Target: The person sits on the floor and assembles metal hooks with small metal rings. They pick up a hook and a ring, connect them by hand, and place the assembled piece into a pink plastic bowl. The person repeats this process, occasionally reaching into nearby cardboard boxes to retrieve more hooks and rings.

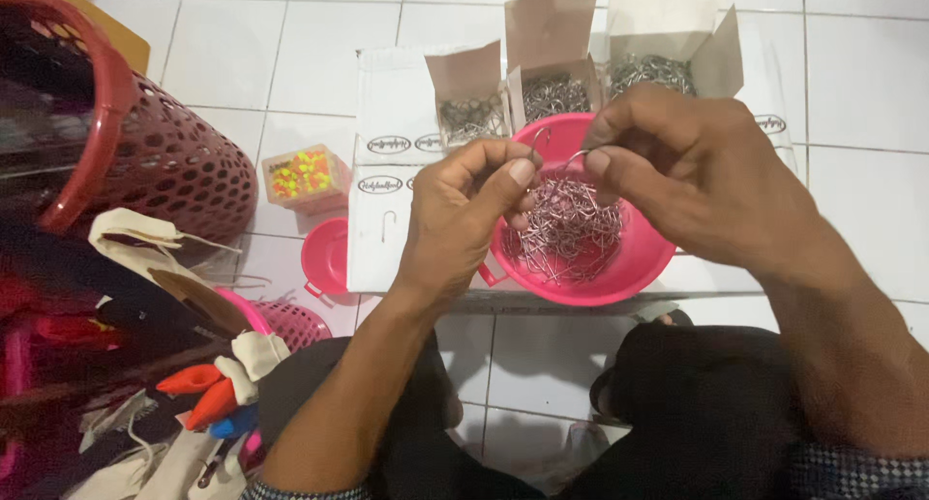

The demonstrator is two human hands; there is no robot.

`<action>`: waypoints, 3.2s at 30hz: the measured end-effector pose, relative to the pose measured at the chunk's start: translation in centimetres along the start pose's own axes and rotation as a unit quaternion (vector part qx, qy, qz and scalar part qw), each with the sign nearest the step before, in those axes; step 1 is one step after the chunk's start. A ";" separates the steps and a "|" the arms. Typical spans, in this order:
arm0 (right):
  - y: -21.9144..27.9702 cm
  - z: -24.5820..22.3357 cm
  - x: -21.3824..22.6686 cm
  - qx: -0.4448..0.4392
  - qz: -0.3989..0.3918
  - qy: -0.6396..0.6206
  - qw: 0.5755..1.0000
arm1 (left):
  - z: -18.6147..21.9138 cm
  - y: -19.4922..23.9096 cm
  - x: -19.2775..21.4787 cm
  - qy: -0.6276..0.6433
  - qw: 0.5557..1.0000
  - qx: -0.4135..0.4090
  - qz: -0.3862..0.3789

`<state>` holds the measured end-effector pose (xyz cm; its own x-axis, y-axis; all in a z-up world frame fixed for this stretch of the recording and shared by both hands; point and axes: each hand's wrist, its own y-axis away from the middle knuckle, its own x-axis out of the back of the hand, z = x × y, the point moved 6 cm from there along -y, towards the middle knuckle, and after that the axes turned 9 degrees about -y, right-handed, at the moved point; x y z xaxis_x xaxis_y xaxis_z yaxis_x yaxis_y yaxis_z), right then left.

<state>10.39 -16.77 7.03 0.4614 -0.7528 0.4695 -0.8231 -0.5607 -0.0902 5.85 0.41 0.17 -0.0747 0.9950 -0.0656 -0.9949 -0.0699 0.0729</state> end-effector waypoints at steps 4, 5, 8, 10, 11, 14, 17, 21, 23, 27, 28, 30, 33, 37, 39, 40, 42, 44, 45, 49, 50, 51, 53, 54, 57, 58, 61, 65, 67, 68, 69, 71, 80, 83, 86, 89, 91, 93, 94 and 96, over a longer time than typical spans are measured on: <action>0.1 -0.3 -0.3 0.007 0.028 -0.076 0.997 | -0.3 -0.1 0.0 -0.003 1.000 0.012 0.000; 0.1 -0.2 -0.4 0.015 0.034 -0.090 0.995 | -0.4 -0.2 0.0 0.004 1.000 -0.001 -0.006; -0.1 -0.3 -0.4 0.027 0.040 -0.078 0.996 | -0.7 -0.2 0.1 0.004 1.000 -0.005 -0.013; -0.4 -0.2 -0.4 0.030 0.039 -0.051 0.998 | -0.7 -0.2 0.1 -0.003 1.000 0.006 -0.013; -0.4 0.0 -0.4 0.022 0.045 -0.058 0.997 | -0.8 -0.2 0.1 -0.005 1.000 0.010 -0.014; -0.5 0.4 -0.4 0.013 0.057 -0.067 0.996 | -0.7 -0.2 0.0 -0.008 1.000 0.004 -0.020; -0.6 0.7 -0.4 0.000 0.067 -0.074 0.995 | -1.1 -0.3 -0.1 -0.002 0.999 -0.015 -0.031; -0.8 0.7 -0.5 -0.015 0.069 -0.072 0.995 | -0.6 -0.2 -0.2 -0.002 0.999 -0.011 -0.038; -0.7 0.6 -0.5 0.002 0.063 -0.080 0.995 | -0.9 -0.2 -0.1 0.000 0.999 -0.012 -0.034; -0.7 0.3 0.6 0.014 0.060 -0.062 0.996 | 0.7 0.2 -0.2 -0.044 0.998 -0.027 -0.022; -0.5 0.4 1.4 0.009 0.067 -0.056 0.996 | 0.3 0.1 -0.4 -0.040 0.998 -0.028 -0.032; 0.1 -0.4 4.0 0.080 0.173 -0.051 0.980 | -1.0 -0.1 0.0 -0.014 1.000 0.008 0.010; 0.7 2.0 6.3 0.132 0.241 0.032 0.961 | -0.5 0.0 0.0 -0.010 1.000 0.010 0.004; -0.4 8.0 7.8 0.164 0.265 0.230 0.922 | -0.4 -0.1 -0.1 -0.028 0.999 0.020 0.012; -1.1 9.9 7.6 0.084 0.259 0.214 0.938 | 0.0 0.0 -0.2 -0.037 0.999 0.029 0.013; -1.5 10.6 7.5 0.083 0.260 0.214 0.938 | -0.3 -0.1 -0.2 -0.038 0.999 0.030 0.011; -2.3 11.4 6.4 0.109 0.234 0.376 0.890 | -1.0 -0.3 0.0 -0.039 0.999 0.021 0.021; -2.9 11.5 5.6 0.117 0.230 0.360 0.897 | -0.8 -0.2 0.0 -0.031 0.999 0.017 0.021; -3.2 11.4 5.2 0.126 0.226 0.345 0.902 | -0.6 -0.2 -0.1 -0.020 1.000 0.013 0.020; -3.8 10.7 4.2 0.141 0.220 0.305 0.916 | -0.2 -0.1 -0.1 -0.034 0.999 -0.009 0.001; -4.0 11.0 4.0 0.113 0.202 0.299 0.926 | -0.2 -0.1 -0.1 -0.035 0.999 0.000 0.005; -4.0 11.2 3.7 0.086 0.183 0.293 0.934 | -0.3 0.0 0.0 -0.035 0.999 0.009 0.009; -4.0 11.5 3.9 0.097 0.179 0.320 0.925 | -1.0 -0.2 0.1 -0.033 0.999 0.017 0.017; -4.0 11.6 3.9 0.108 0.177 0.347 0.915 | -1.3 -0.2 0.2 -0.032 0.999 0.024 0.023; -3.0 9.6 4.5 0.163 0.196 0.345 0.904 | -0.1 0.3 0.0 -0.026 0.999 0.034 0.007; -2.3 7.6 4.1 0.164 0.190 0.341 0.906 | -0.3 0.3 0.1 -0.026 0.999 0.038 0.013; -0.4 2.1 2.1 0.242 0.153 0.274 0.918 | -0.1 0.2 -0.1 0.002 1.000 0.011 -0.002; -0.5 3.4 -3.5 0.174 -0.091 0.292 0.936 | -0.7 0.0 0.1 -0.022 1.000 0.007 0.021; -0.7 5.6 -5.6 0.122 -0.185 0.287 0.932 | -0.8 -0.1 0.1 -0.004 1.000 0.005 0.024; -0.8 6.7 -6.6 0.114 -0.220 0.347 0.905 | -0.4 0.0 0.0 -0.002 1.000 -0.007 0.015; -1.0 7.8 -7.5 0.105 -0.253 0.406 0.872 | -0.1 0.1 -0.1 0.001 1.000 -0.020 0.006; -1.5 10.7 -8.6 0.083 -0.265 0.426 0.861 | -0.3 0.0 -0.1 0.009 1.000 -0.019 0.008; -2.2 10.6 -8.2 0.056 -0.240 0.436 0.866 | -0.6 0.0 0.1 -0.006 1.000 -0.015 0.004; -2.1 9.2 -7.1 0.008 -0.257 0.429 0.866 | -0.2 0.1 0.0 -0.008 1.000 -0.023 -0.001; -1.9 8.1 -6.0 0.004 -0.238 0.391 0.889 | -0.3 0.1 0.1 -0.019 1.000 -0.015 0.003; -1.8 7.8 -5.3 0.008 -0.218 0.369 0.903 | -0.4 -0.1 0.1 -0.027 1.000 -0.012 0.003; -1.6 7.7 -5.4 0.011 -0.221 0.376 0.900 | -0.3 0.0 0.1 -0.026 1.000 -0.015 0.001; -1.1 7.9 -6.2 0.003 -0.261 0.449 0.855 | 0.1 0.1 0.0 -0.023 0.999 -0.025 -0.006; -1.1 8.6 -6.6 0.004 -0.261 0.449 0.854 | 0.1 0.1 0.0 -0.023 0.999 -0.025 -0.006; -1.1 8.7 -7.7 0.108 -0.220 0.445 0.861 | 0.2 0.1 -0.2 -0.003 0.999 -0.032 -0.010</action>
<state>10.62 -13.34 -4.12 0.1974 0.0581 0.9786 -0.5081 -0.8476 0.1528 5.75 0.25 0.36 -0.0545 0.9966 -0.0611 -0.9985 -0.0541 0.0082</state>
